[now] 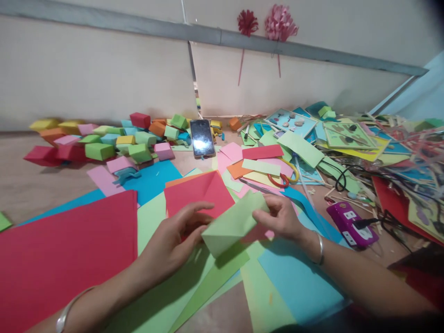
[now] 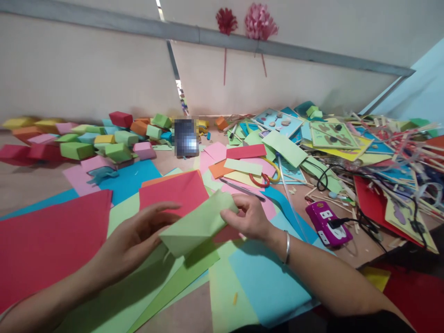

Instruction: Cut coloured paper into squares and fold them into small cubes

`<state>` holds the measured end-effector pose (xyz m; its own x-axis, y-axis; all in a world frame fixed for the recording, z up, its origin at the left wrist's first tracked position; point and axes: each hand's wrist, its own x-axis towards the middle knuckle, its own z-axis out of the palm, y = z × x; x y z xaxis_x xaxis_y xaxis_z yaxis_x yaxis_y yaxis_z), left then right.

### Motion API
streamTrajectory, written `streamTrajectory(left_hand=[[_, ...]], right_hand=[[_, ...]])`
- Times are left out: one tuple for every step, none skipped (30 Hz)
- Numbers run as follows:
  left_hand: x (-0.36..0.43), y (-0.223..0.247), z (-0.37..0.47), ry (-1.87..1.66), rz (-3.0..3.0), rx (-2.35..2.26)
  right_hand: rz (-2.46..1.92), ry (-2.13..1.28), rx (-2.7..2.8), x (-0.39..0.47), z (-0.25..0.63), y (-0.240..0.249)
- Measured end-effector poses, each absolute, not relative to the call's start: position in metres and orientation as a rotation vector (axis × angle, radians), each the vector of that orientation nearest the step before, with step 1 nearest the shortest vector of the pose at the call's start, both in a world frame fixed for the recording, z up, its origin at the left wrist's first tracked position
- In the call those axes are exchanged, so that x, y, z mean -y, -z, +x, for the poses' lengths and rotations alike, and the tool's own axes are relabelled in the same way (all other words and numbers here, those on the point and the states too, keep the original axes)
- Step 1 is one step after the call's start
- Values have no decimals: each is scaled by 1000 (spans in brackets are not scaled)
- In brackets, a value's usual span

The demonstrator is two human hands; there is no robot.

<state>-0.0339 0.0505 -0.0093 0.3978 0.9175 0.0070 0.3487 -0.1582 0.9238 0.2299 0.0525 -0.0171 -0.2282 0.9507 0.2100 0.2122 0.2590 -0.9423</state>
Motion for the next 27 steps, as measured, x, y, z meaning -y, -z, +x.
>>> streamTrajectory(left_hand=[[-50, 11, -36, -794, 1840, -1146], [-51, 12, -38, -827, 2006, -1174], [-52, 15, -40, -836, 2205, -1187], [-54, 18, -41, -821, 2412, -1182], [-56, 21, -43, -783, 2601, -1163], [-59, 26, -43, -727, 2755, -1146], [-61, 31, -43, -668, 2865, -1148], [-63, 37, -42, -615, 2938, -1168], [-65, 42, -42, -566, 2978, -1201], [-66, 47, -41, -512, 2989, -1242], [-67, 51, -40, -456, 2981, -1276], [-68, 54, -39, -399, 2959, -1303], [-69, 57, -39, -348, 2931, -1317], [-70, 58, -39, -301, 2901, -1321], [-71, 58, -39, -263, 2871, -1324], [-73, 58, -39, -230, 2842, -1331], [-75, 58, -40, -205, 2817, -1341], [-77, 57, -40, -190, 2798, -1353], [-80, 57, -40, -177, 2785, -1362], [-82, 56, -40, -166, 2776, -1366], [-85, 56, -40, -155, 2771, -1367], [-88, 55, -40, -137, 2767, -1364], [-91, 53, -40, -113, 2763, -1361], [-95, 52, -40, -85, 2759, -1359], [-99, 50, -40, -52, 2754, -1357], [-103, 49, -40, -19, 2748, -1358], [-107, 47, -41, 12, 2742, -1358]], right_hand=[[-1065, -1102, 1627, -53, 233, 16], [-1033, -1167, 1621, -53, 236, 15], [-995, -1243, 1627, -54, 240, 13], [-952, -1327, 1642, -54, 243, 11], [-902, -1410, 1662, -55, 246, 9], [-845, -1489, 1683, -56, 248, 7], [-783, -1552, 1706, -56, 249, 6], [-731, -1585, 1728, -57, 249, 4], [-692, -1586, 1750, -57, 249, 3], [-667, -1579, 1768, -57, 248, 3], [-647, -1568, 1781, -57, 247, 2], [-630, -1558, 1788, -57, 246, 3], [-622, -1549, 1791, -57, 246, 3], [-620, -1542, 1791, -57, 245, 3], [-621, -1537, 1792, -57, 245, 4], [-628, -1538, 1792, -57, 246, 4], [-640, -1542, 1793, -57, 246, 4], [-654, -1547, 1795, -57, 246, 4], [-666, -1552, 1798, -56, 246, 4], [-679, -1558, 1803, -56, 246, 4], [-691, -1562, 1808, -56, 246, 4], [-701, -1564, 1812, -56, 246, 4], [-706, -1561, 1810, -56, 245, 5], [-710, -1561, 1806, -57, 245, 6], [-711, -1559, 1803, -57, 245, 7], [-705, -1554, 1804, -58, 246, 9], [-701, -1551, 1809, -59, 246, 11]])
